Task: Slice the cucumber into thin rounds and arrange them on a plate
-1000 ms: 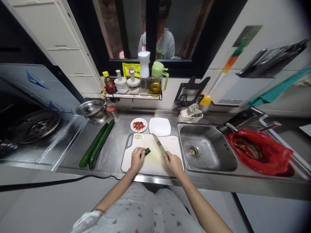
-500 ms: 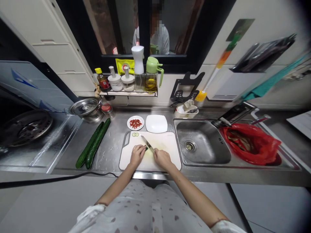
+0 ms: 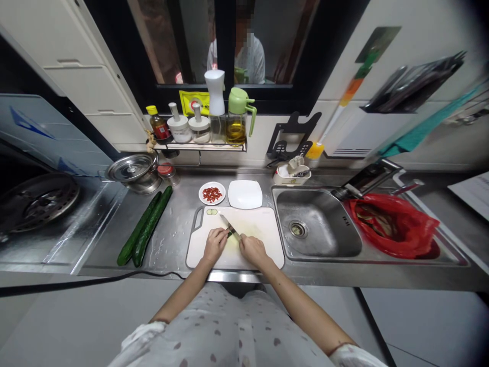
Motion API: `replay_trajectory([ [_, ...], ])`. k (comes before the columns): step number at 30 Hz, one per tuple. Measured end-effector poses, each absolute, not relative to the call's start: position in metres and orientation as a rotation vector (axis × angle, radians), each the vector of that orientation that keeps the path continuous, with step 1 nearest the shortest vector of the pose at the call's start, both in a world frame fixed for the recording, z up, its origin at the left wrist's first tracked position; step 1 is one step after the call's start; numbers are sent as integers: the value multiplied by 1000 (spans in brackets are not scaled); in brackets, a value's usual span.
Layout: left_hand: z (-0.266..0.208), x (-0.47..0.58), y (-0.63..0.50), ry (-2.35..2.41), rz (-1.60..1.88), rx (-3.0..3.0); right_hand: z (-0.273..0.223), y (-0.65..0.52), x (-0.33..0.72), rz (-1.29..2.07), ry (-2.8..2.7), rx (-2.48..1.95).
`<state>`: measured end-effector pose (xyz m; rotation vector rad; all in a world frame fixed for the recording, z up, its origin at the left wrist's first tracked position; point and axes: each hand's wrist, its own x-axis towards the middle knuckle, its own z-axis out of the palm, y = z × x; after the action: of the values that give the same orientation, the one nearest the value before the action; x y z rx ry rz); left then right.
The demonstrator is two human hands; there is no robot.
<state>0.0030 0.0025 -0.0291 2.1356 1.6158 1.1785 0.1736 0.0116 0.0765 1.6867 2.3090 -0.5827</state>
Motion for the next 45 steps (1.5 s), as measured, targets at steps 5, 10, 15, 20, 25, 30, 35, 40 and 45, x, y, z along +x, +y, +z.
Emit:
replay_trajectory([
  [5, -30, 3, 3, 1621, 1173, 2138, 77, 11, 174, -583, 2313, 1684],
  [10, -32, 3, 3, 1618, 1174, 2126, 78, 10, 175, -569, 2318, 1684],
  [15, -32, 3, 3, 1618, 1174, 2125, 79, 10, 174, -571, 2322, 1679],
  [20, -32, 3, 4, 1621, 1168, 2124, 82, 8, 175, -601, 2295, 1660],
  [25, -33, 3, 5, 1611, 1174, 2122, 86, 0, 185, -639, 2259, 1627],
  [30, -34, 3, 5, 1601, 1180, 2126, 88, -3, 193, -670, 2228, 1595],
  [35, -32, 3, 5, 1591, 1202, 2116, 86, 2, 188, -658, 2263, 1587],
  [40, -31, 3, 5, 1574, 1205, 2115, 81, 11, 181, -645, 2311, 1582],
  [45, -31, 2, 5, 1576, 1185, 2115, 81, 20, 170, -666, 2310, 1594],
])
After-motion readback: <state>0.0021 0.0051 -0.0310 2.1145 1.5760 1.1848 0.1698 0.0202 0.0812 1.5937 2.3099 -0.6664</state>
